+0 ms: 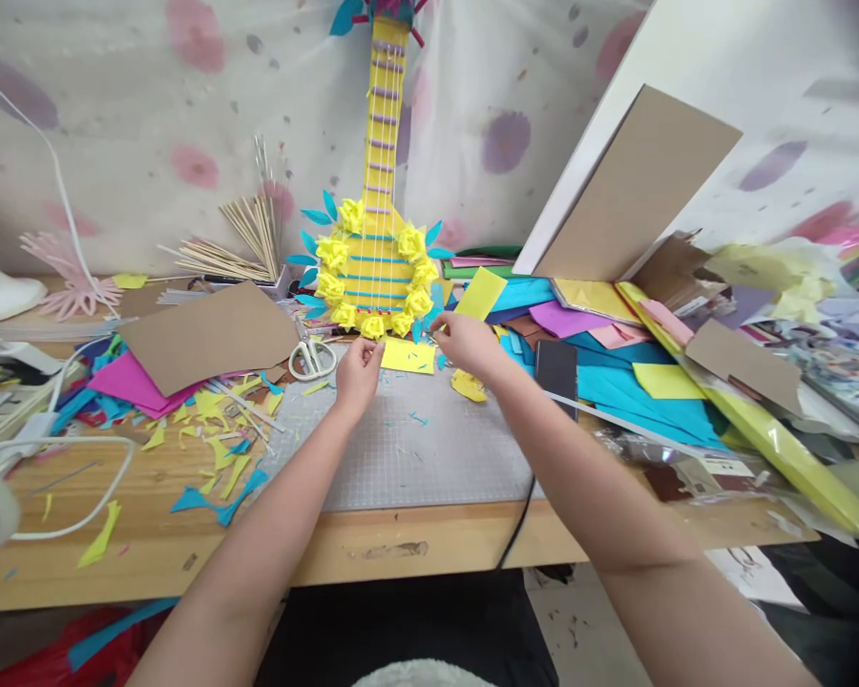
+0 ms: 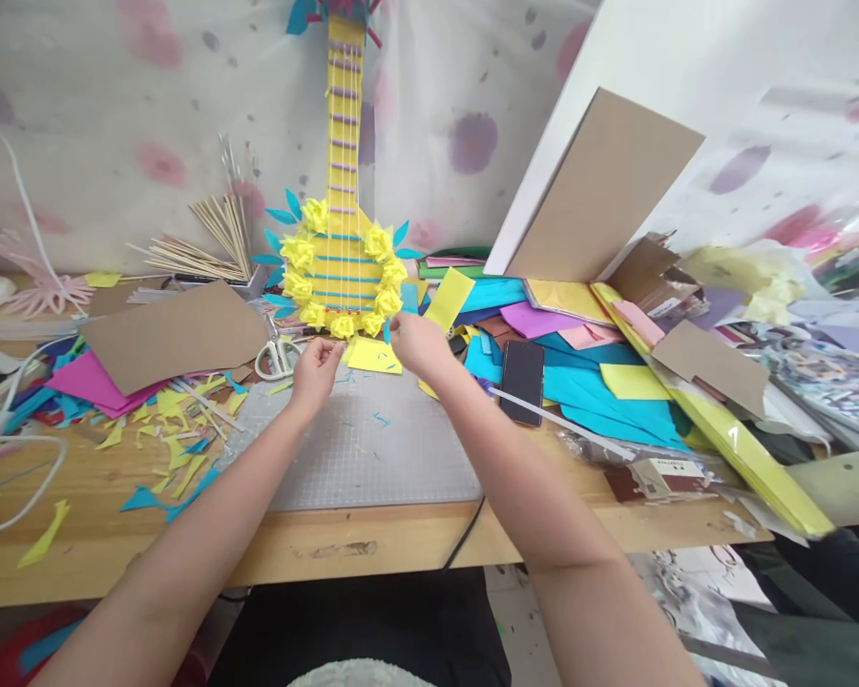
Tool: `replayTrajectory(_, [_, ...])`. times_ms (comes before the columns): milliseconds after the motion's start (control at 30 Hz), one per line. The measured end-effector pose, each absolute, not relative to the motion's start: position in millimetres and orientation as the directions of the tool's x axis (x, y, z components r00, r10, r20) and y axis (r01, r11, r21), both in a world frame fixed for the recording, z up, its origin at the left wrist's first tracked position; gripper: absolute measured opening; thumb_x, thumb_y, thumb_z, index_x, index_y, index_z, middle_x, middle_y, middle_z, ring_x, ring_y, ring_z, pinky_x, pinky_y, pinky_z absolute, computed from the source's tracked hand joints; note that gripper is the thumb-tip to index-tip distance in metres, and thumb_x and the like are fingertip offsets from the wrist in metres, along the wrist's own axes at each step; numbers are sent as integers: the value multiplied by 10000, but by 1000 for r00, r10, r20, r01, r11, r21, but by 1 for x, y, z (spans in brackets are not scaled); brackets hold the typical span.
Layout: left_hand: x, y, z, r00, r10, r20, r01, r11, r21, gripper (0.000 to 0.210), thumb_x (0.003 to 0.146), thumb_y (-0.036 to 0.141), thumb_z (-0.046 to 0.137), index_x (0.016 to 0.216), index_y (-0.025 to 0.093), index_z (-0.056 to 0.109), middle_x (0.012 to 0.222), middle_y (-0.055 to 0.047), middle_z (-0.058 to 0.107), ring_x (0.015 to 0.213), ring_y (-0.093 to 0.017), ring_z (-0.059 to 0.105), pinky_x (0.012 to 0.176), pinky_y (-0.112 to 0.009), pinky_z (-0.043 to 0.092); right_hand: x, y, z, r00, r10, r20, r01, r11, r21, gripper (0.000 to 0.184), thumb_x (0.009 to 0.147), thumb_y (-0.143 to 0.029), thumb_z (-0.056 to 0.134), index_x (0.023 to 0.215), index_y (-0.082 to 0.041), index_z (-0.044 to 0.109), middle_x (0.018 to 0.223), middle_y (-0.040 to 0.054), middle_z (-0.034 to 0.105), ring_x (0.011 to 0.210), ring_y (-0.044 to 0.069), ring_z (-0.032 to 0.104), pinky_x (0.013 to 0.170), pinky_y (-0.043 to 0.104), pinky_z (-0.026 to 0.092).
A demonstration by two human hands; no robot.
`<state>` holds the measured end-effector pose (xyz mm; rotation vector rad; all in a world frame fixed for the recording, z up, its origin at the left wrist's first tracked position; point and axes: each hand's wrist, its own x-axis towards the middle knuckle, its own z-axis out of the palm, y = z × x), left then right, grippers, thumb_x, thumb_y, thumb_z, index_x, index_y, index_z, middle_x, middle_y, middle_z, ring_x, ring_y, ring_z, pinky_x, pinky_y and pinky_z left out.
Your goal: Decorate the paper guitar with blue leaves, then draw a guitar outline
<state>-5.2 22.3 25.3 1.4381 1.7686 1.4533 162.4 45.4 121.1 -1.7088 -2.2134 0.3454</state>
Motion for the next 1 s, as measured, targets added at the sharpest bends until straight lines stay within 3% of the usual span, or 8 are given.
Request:
replayTrajectory(167, [-20,19,17,-397,862,315,431,-128,893,233,863,406,438,725,219,444,608,35,433,575,-130,429,588,-252,330,191,91,152,-148,987,63,958,159,-240,144,752,-136,564,817,-174,687,877,112,673,955,292,608,836,414,462])
replayTrajectory(367, [-12,33,37,-328,886,327,405,-181,896,206,880,369,419,733,225,423,613,32,430,590,-134,449,596,-255,346,239,159,183,-76,995,-65,940,49,-336,131,759,-278,646,807,-168,700,672,68,633,783,240,628,712,410,508])
replayTrajectory(567, [72,98,96,-11,959,282,384,-256,887,165,868,328,469,761,206,499,737,-11,593,730,-155,579,701,-279,430,271,171,180,-174,945,-278,985,165,-53,234,740,-278,644,956,-202,691,734,47,675,703,200,632,680,338,492])
replayTrajectory(633, [111,133,116,86,963,256,379,-269,885,72,845,259,507,852,196,542,873,-32,646,852,-168,611,783,-294,448,285,175,171,-189,926,-328,978,208,25,229,757,-295,611,955,-204,685,757,49,682,693,191,631,667,317,478])
replayTrajectory(733, [165,185,139,171,958,231,404,-282,870,248,837,193,510,1080,156,543,1130,-95,626,1079,-199,572,928,-319,415,314,186,158,-195,948,-252,967,229,114,282,781,-324,557,1017,-209,660,860,68,691,749,207,633,678,317,466])
replayTrajectory(833, [204,231,149,158,955,253,436,-297,850,465,823,141,513,1281,116,439,1343,-154,496,1294,-235,412,1053,-340,312,341,197,152,-149,980,-131,971,170,171,410,795,-272,504,1195,-209,569,979,98,677,856,242,625,723,337,457])
replayTrajectory(900, [221,255,149,130,962,242,457,-275,846,550,811,111,519,1339,72,369,1402,-189,426,1354,-239,330,1087,-327,263,353,202,150,-121,988,-96,976,136,172,460,807,-244,470,1263,-207,513,1029,116,662,921,262,611,759,357,450])
replayTrajectory(1000, [234,281,141,131,977,169,465,-211,860,547,813,120,535,1328,43,368,1390,-227,427,1335,-270,361,1077,-357,280,360,211,147,-127,992,-17,982,128,140,493,823,-235,436,1313,-198,456,1075,136,638,1001,289,580,820,399,437])
